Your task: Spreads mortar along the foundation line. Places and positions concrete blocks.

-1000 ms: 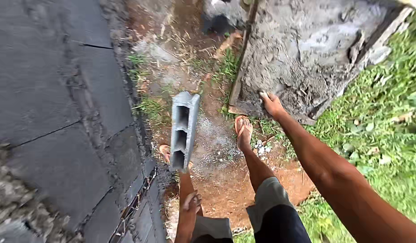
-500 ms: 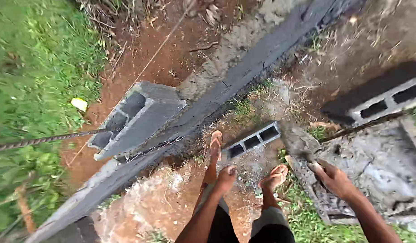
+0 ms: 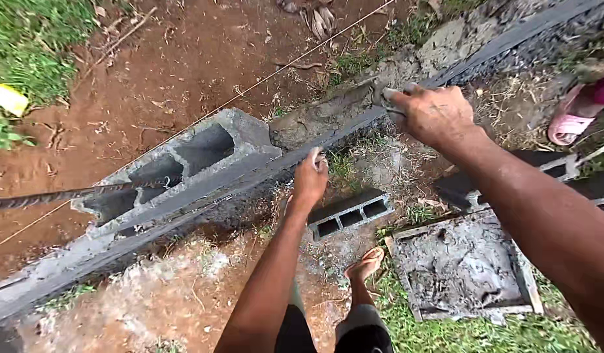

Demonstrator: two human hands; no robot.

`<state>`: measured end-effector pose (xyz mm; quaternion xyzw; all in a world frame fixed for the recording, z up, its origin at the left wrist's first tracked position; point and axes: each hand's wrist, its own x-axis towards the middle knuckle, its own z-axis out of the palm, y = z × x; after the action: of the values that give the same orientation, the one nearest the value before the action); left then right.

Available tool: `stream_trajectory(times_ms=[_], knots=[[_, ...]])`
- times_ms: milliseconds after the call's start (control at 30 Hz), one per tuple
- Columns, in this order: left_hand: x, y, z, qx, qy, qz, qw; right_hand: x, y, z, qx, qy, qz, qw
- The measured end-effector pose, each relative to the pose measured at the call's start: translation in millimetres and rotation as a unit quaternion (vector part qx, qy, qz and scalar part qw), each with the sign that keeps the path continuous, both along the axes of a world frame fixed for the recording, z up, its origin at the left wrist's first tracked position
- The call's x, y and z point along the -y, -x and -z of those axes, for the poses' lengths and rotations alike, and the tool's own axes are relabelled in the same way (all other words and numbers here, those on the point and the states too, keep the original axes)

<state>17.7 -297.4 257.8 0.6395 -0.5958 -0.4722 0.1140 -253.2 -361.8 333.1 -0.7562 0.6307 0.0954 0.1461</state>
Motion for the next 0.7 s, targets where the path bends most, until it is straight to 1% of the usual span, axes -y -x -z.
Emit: stream_trajectory(times_ms=[100, 200, 267, 300, 333, 433, 500, 533, 567, 600, 633, 700], knots=[[23, 5, 0, 0.056, 0.01, -0.005, 0.998, -2, -1, 10, 0.01, 0.05, 0.03, 0.998], [45, 16, 5, 0.09, 0.014, -0.017, 0.996, -17, 2, 29, 0.026, 0.038, 0.073, 0.996], [58, 20, 10, 0.093, 0.022, -0.031, 0.995, -29, 6, 42, 0.035, 0.027, 0.075, 0.996], [66, 22, 11, 0.097, 0.024, -0.033, 0.994, -35, 8, 46, 0.04, 0.038, 0.072, 0.996], [73, 24, 11, 0.109, 0.024, -0.025, 0.993, -41, 10, 48, 0.046, 0.054, 0.07, 0.995], [85, 27, 11, 0.179, 0.043, 0.044, 0.982, -63, 9, 59, 0.06, 0.071, 0.095, 0.991], [87, 27, 13, 0.231, 0.092, 0.056, 0.967, -81, 9, 66, 0.097, 0.073, 0.142, 0.982], [90, 24, 14, 0.247, 0.119, 0.054, 0.96, -93, 10, 71, 0.127, 0.073, 0.185, 0.972], [93, 22, 15, 0.258, 0.142, 0.053, 0.954, -111, 10, 77, 0.17, 0.062, 0.243, 0.953], [95, 20, 17, 0.262, 0.158, 0.052, 0.951, -134, 12, 84, 0.223, 0.047, 0.311, 0.923], [97, 18, 17, 0.264, 0.167, 0.054, 0.948, -162, 12, 94, 0.272, 0.046, 0.378, 0.884], [98, 17, 14, 0.278, 0.179, 0.06, 0.942, -226, 12, 120, 0.344, 0.039, 0.509, 0.788]])
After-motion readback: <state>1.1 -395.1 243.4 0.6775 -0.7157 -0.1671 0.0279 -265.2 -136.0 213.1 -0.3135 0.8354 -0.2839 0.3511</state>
